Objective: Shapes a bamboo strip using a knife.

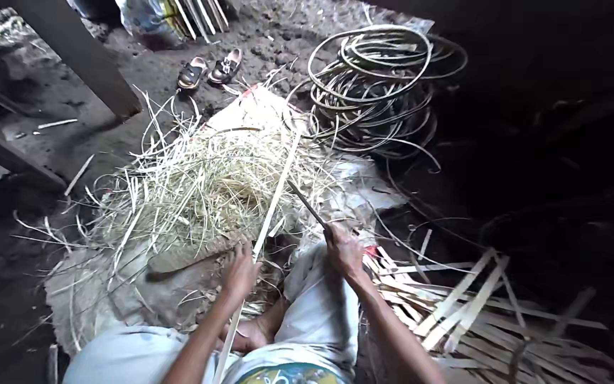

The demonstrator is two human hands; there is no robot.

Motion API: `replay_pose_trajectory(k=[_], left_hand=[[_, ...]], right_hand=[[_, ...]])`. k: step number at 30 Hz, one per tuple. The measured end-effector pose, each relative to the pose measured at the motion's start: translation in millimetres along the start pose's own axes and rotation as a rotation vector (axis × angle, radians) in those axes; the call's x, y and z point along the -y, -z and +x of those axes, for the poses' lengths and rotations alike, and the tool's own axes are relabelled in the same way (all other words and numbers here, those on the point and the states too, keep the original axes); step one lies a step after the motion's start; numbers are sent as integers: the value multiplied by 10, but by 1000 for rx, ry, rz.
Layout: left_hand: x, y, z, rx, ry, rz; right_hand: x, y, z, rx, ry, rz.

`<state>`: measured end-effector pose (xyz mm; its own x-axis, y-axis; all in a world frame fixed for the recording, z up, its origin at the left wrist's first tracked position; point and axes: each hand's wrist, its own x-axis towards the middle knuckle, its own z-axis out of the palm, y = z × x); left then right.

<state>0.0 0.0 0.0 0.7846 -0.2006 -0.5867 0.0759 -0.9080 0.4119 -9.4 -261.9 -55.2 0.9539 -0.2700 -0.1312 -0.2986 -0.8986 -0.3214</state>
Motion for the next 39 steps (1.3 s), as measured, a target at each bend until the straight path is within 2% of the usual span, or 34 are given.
replay_pose_trajectory(k=[2, 4, 7, 11, 13, 16, 17, 20, 23, 25, 28, 31, 33, 35, 37, 39], left_hand=[[-22, -327, 300, -33, 64, -44], [-40, -455, 393, -72, 82, -104], [29, -319, 302, -76, 38, -277], [175, -117, 45, -29, 6, -699], [217, -90, -61, -24, 11, -824], [240, -86, -222, -73, 22, -791], [255, -83, -264, -106, 25, -733], [324, -85, -383, -144, 23, -625], [380, -123, -476, -138, 29, -646], [431, -111, -502, -141, 47, -667], [491, -81, -584, -167, 63, -626], [588, -118, -710, -167, 68, -636], [654, -138, -728, -178, 76, -676], [704, -136, -763, -192, 90, -681], [744, -129, -874, -205, 96, -650], [805, -162, -1013, -198, 86, -647]], right_hand=[[4, -35, -11, 4, 18, -19], [22, -70, -76, 10, 69, -37], [155, -131, -242, 27, 211, -22], [623, -73, -450, 160, 431, -5], [833, -91, -503, 141, 547, -4], [1061, -59, -536, 66, 674, -16], [1109, -9, -502, 91, 689, -27], [1214, 159, -202, 257, 597, -111], [1277, 129, 24, 232, 530, -155], [1388, 161, -118, 300, 562, -175], [1441, 198, -298, 369, 736, -179], [1491, 222, -95, 349, 630, -166], [1598, 204, -139, 369, 603, -174], [1666, 216, -315, 432, 694, -219], [1627, 213, -368, 415, 840, -236], [1620, 235, -142, 375, 750, -247]])
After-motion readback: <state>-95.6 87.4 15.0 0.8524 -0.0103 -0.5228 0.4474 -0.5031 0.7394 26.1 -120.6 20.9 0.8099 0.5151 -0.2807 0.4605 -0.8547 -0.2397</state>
